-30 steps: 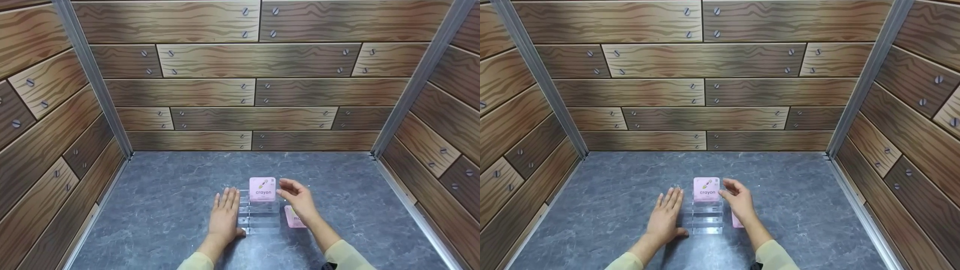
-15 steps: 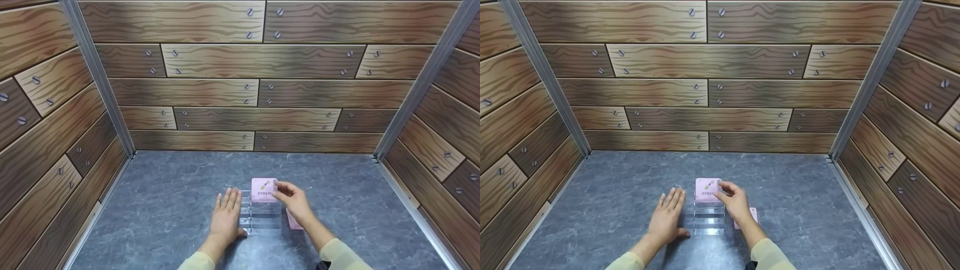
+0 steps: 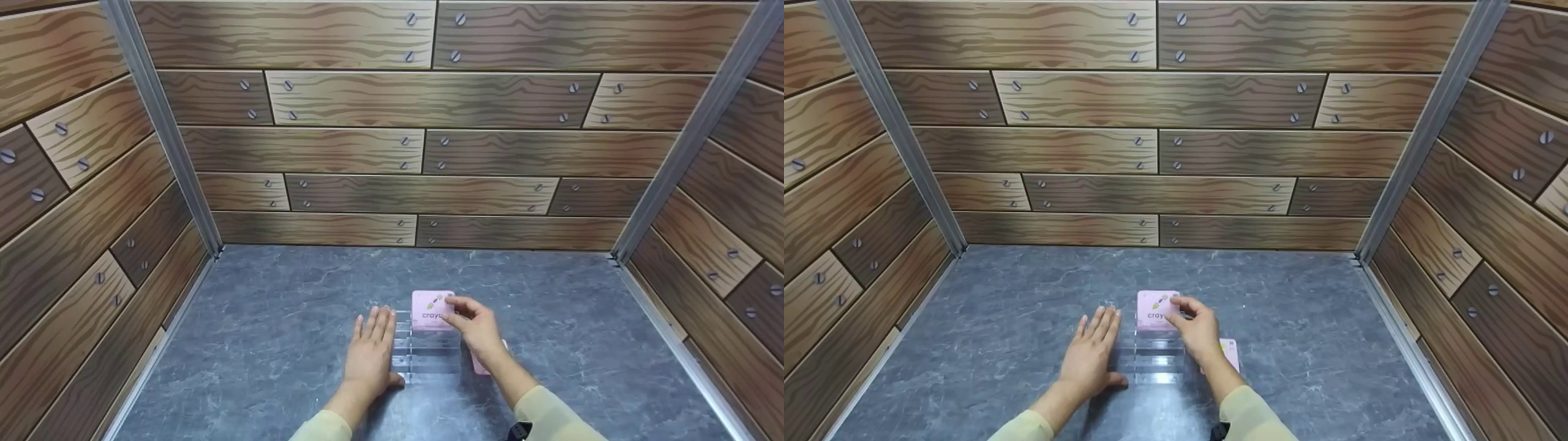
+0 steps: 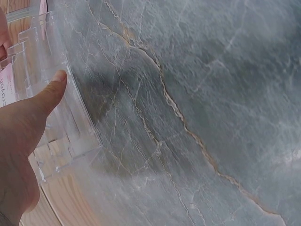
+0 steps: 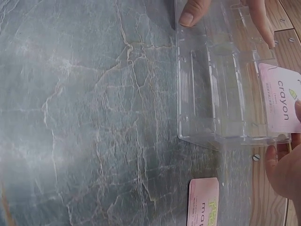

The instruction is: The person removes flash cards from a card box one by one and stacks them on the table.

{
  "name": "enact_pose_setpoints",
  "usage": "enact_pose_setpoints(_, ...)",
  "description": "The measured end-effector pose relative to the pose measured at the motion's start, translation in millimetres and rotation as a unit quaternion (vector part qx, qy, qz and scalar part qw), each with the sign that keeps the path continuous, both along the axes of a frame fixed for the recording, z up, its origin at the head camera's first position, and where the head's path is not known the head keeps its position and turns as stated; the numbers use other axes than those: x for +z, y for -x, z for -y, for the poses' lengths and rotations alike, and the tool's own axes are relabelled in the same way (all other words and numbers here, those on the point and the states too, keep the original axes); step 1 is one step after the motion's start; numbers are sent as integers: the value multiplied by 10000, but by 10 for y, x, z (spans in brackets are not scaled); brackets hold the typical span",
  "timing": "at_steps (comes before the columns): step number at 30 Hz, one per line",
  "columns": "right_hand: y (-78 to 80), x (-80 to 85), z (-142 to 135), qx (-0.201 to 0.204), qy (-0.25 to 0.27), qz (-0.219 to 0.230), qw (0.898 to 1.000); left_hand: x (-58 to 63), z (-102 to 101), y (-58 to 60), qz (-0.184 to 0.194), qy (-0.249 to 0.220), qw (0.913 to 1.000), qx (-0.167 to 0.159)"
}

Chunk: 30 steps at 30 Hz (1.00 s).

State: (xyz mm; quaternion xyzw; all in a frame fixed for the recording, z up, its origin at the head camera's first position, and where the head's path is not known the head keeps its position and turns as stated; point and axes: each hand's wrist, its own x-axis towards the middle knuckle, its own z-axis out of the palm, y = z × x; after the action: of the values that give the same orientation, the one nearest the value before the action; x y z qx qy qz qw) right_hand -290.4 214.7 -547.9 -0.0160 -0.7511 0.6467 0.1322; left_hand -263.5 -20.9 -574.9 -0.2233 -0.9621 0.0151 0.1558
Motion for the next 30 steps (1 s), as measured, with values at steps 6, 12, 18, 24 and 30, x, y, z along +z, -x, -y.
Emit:
enact_pose_setpoints(6,27,-19,36,-179,28,-98,9998,-20,2,12,-19,-48,10000,5)
enact_pose_setpoints(12,53,-33,58,-346,-2,-108,9993,-14,3,16,-59,-10,10000,-31)
enact_pose_setpoints(18,107,-64,60,-474,-187,-176,9985,-17,2,25,-71,15,10000,-52)
enact_pose_setpoints(24,126,-76,67,-435,-259,-198,9985,-29,7,25,-63,-130,9999,-87)
enact_pose_setpoints(30,111,-68,72,-557,-397,-180,9975,-37,7,21,-13,-212,9997,-77)
